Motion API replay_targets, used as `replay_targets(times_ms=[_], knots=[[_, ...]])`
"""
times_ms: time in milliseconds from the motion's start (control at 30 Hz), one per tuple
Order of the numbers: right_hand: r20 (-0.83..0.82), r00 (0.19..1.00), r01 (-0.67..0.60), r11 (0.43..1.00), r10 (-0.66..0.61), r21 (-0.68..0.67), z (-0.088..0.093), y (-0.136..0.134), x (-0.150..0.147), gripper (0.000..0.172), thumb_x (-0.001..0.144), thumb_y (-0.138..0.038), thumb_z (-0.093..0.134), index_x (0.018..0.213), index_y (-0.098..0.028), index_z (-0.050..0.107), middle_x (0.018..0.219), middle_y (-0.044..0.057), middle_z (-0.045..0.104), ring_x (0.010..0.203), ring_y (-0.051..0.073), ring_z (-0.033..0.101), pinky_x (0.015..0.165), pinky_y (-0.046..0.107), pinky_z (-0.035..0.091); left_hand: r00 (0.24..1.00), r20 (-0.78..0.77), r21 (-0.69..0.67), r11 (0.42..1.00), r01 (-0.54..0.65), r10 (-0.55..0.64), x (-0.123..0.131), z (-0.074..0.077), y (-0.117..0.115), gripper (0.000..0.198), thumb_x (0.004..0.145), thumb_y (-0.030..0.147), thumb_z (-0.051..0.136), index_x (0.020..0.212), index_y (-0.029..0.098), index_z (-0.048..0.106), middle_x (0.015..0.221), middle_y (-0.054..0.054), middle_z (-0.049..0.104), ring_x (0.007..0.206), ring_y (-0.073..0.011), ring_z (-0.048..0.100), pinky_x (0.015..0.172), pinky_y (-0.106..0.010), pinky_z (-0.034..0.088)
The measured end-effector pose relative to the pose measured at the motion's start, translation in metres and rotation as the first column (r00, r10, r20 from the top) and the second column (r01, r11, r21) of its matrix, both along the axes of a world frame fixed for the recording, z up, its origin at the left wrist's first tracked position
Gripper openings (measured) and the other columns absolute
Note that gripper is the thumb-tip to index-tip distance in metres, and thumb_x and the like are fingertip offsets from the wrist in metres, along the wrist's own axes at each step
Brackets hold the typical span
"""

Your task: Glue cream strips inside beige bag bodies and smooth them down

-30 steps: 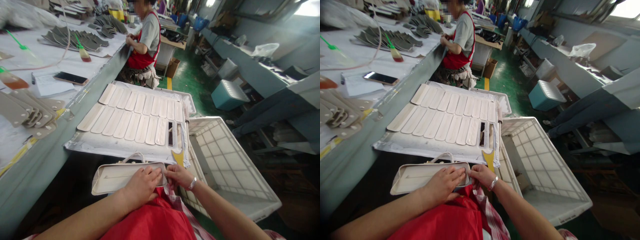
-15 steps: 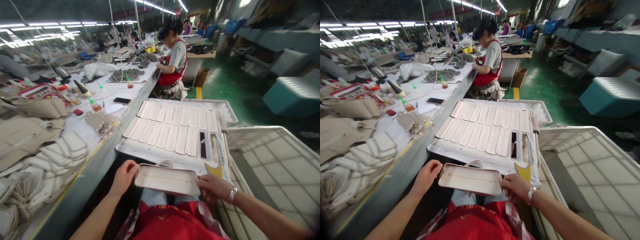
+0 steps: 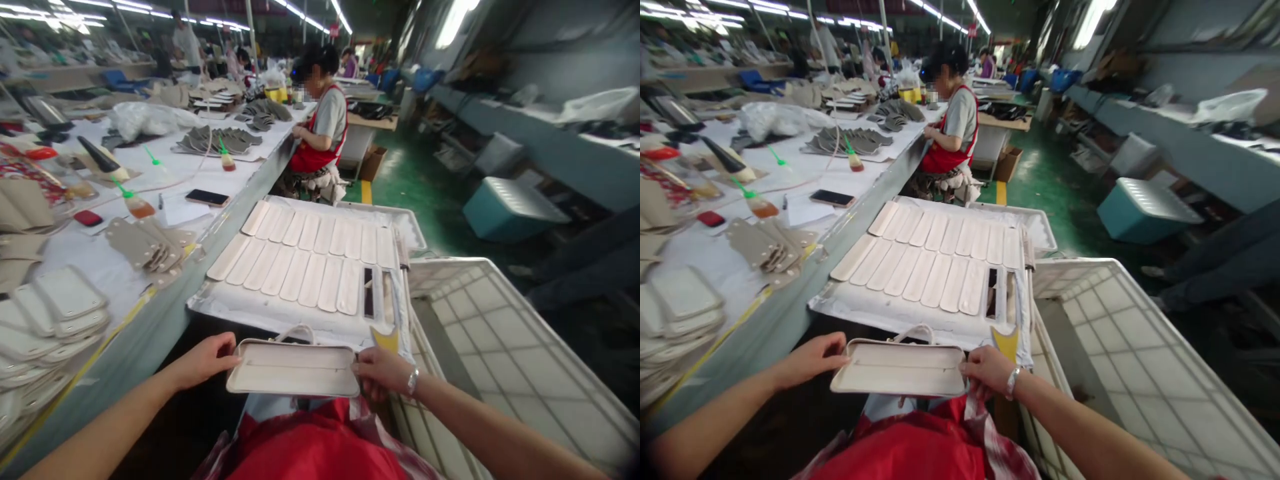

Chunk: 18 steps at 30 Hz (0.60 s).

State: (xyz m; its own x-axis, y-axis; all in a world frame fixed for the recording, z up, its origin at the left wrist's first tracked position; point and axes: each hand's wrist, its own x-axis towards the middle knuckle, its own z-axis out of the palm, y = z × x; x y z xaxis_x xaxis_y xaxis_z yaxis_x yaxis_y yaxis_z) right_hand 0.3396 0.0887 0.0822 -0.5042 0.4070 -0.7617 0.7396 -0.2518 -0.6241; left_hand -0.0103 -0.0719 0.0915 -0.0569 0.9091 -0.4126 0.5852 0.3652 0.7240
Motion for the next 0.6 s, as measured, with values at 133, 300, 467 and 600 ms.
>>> replay_targets(times_ms=[133,300,467,600], knots=[[-0.217,0.970,0.015,0.869,0.106,0.494,0.004,0.007,0.000,0.026,0.070,-0.033,0.064,0.088,-0.017,0.056,0.073,0.002,0.064,0.060,0.012,0.058,0.056,0.024,0.047,0.995,-0.045,0.165,0.981,0.099,-0.093,0.032,0.015,0.031,0.043,0.078,0.039,0.055,0.117,0.021,0.051,0.119,-0.005,0.056,0.107,-0.0206,0.051,0.090,-0.031,0.040],[-0.141,0.906,-0.111,0.546,0.399,0.830,0.007,0.002,-0.012,0.012,0.080,-0.024,0.054,0.085,-0.018,0.064,0.078,0.003,0.064,0.073,0.014,0.057,0.068,0.024,0.042,0.896,-0.077,0.267,0.857,0.440,-0.437,0.102,0.014,0.081,0.026,0.083,0.029,0.048,0.100,0.020,0.065,0.095,-0.002,0.068,0.087,-0.0158,0.061,0.081,-0.024,0.044],[-0.093,0.882,-0.139,0.443,0.463,0.886,-0.002,-0.005,-0.010,0.023,0.088,-0.026,0.044,0.086,-0.018,0.066,0.077,0.005,0.062,0.073,0.013,0.057,0.067,0.022,0.042,0.849,-0.079,0.296,0.801,0.520,-0.522,0.117,0.001,0.093,0.027,0.085,0.022,0.045,0.101,0.021,0.067,0.096,0.000,0.070,0.087,-0.0139,0.062,0.080,-0.021,0.043],[0.020,0.816,-0.252,0.325,0.577,0.911,-0.003,-0.011,-0.006,0.028,0.090,-0.024,0.037,0.092,-0.017,0.064,0.083,0.008,0.062,0.077,0.015,0.057,0.070,0.024,0.043,0.802,-0.193,0.321,0.735,0.597,-0.566,0.114,0.001,0.082,0.026,0.085,0.020,0.046,0.102,0.024,0.065,0.094,0.001,0.069,0.085,-0.0137,0.062,0.076,-0.020,0.044]])
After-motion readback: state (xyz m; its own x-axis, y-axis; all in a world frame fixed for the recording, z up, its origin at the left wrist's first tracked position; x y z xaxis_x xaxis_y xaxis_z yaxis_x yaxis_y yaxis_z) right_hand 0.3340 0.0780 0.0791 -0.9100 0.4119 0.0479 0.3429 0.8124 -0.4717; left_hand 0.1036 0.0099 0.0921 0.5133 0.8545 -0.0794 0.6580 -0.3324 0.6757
